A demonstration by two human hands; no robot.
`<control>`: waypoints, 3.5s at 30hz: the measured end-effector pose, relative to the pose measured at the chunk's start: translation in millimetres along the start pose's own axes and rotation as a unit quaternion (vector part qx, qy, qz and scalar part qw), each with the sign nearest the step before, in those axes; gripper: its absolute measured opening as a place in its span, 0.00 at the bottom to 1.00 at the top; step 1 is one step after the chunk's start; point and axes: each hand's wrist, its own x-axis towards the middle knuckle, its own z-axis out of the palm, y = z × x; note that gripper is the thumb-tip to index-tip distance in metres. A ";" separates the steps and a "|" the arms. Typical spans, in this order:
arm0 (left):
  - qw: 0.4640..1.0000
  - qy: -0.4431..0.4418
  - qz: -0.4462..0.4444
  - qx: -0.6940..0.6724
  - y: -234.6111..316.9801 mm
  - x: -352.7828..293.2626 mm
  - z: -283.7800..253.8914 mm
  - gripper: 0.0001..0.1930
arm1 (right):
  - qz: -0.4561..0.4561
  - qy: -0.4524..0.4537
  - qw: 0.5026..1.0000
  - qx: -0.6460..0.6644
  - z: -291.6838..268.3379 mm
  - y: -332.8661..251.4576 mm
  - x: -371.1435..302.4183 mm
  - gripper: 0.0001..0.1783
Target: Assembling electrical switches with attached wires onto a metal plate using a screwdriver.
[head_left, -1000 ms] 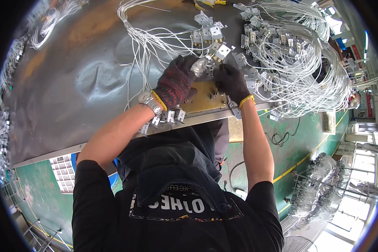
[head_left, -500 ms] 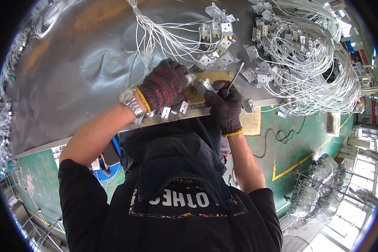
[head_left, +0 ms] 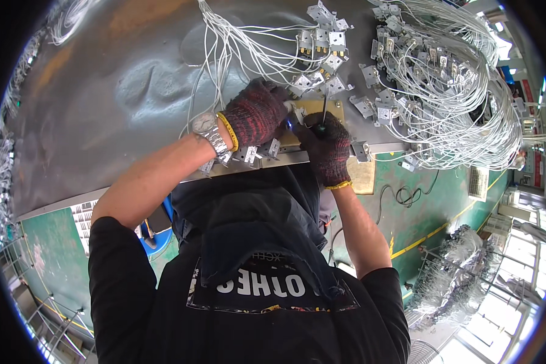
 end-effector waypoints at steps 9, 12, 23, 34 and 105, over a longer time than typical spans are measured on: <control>0.999 -0.040 -0.032 -0.015 3.2 9.2 3.4 0.25 | 0.006 0.021 0.999 -0.027 6.0 -5.3 -1.2 0.14; 0.996 -0.032 -0.080 -0.006 7.8 9.7 12.5 0.26 | -0.103 0.029 0.990 -0.094 6.1 -8.2 -7.3 0.14; 0.996 -0.016 -0.018 -0.081 9.6 29.9 16.1 0.27 | -0.025 -0.046 0.997 -0.059 -10.6 9.2 -8.7 0.14; 0.986 0.032 -0.064 -0.152 18.9 20.2 20.5 0.26 | 0.200 -0.169 0.965 -0.010 -96.4 -10.5 -29.1 0.34; 0.989 0.002 -0.079 -0.126 24.0 30.3 31.4 0.20 | -0.038 -0.184 0.948 -0.258 -82.0 -84.8 -24.6 0.17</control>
